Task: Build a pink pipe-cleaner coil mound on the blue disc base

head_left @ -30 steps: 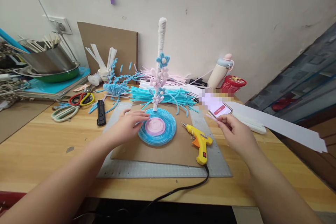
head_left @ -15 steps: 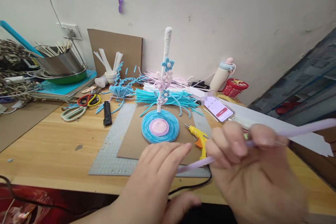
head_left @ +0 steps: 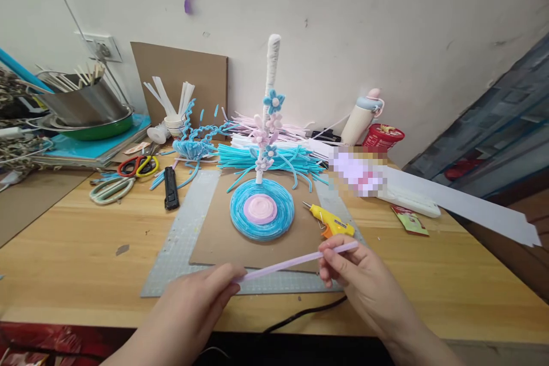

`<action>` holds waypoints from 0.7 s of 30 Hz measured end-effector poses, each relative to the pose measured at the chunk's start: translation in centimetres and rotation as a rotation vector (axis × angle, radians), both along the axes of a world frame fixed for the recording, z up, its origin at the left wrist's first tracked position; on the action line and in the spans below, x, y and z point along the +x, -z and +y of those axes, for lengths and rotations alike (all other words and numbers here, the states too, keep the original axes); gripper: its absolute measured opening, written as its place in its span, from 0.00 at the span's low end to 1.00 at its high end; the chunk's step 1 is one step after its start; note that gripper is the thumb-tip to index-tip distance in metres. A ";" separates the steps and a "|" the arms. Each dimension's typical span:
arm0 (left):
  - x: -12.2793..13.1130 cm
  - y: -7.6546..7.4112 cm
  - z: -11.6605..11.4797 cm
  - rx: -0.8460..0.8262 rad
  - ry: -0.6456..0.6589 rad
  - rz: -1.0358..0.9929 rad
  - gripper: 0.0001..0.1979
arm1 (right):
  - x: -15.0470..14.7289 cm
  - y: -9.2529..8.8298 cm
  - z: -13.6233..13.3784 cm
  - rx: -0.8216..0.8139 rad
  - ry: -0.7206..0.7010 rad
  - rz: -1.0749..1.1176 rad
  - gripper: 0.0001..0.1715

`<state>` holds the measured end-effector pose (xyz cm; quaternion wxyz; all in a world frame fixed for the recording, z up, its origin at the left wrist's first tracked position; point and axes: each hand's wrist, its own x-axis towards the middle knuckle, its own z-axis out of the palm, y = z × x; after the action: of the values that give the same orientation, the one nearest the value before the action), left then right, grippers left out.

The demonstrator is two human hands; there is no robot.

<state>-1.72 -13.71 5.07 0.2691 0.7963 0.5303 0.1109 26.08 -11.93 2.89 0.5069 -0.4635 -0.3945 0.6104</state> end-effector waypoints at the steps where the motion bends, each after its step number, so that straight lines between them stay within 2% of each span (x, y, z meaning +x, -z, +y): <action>1: -0.2 0.2 0.0 0.008 -0.022 -0.020 0.13 | 0.2 -0.1 0.3 -0.013 0.054 0.036 0.14; 5: -1.0 0.8 0.6 -0.006 -0.057 -0.028 0.15 | 1.7 -0.6 1.7 0.001 0.220 0.108 0.13; 10: -1.3 0.5 1.7 -0.075 -0.100 0.088 0.15 | 3.2 -1.4 2.7 0.141 0.298 0.094 0.10; 13: -0.9 0.5 2.1 -0.111 -0.162 0.068 0.16 | 3.0 -2.0 3.3 0.239 0.243 0.077 0.17; 14: -0.7 0.5 2.2 -0.120 -0.173 0.049 0.17 | 2.8 -2.2 3.5 0.261 0.267 0.060 0.20; 15: -0.5 0.6 2.3 -0.131 -0.182 0.031 0.18 | 2.6 -2.4 3.6 0.299 0.350 0.027 0.21; 16: -0.4 0.6 2.3 -0.141 -0.187 0.015 0.18 | 2.5 -2.5 3.7 0.370 0.496 -0.031 0.20; 18: -0.1 0.7 2.3 -0.161 -0.188 -0.011 0.19 | 2.1 -2.8 3.4 0.620 0.822 -0.243 0.19; 19: 0.1 0.8 2.2 -0.173 -0.179 -0.022 0.19 | 1.8 -3.0 3.2 0.790 0.880 -0.416 0.22; 20: 0.3 0.8 2.2 -0.183 -0.164 -0.034 0.19 | 1.4 -3.2 3.0 0.969 0.825 -0.624 0.24; 21: 0.6 0.8 2.2 -0.191 -0.148 -0.046 0.18 | 1.0 -3.4 2.7 1.124 0.657 -0.849 0.26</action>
<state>-1.15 -11.55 4.29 0.3468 0.7231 0.5893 0.0978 27.05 -9.22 6.27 0.6263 -0.4240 -0.6476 -0.0928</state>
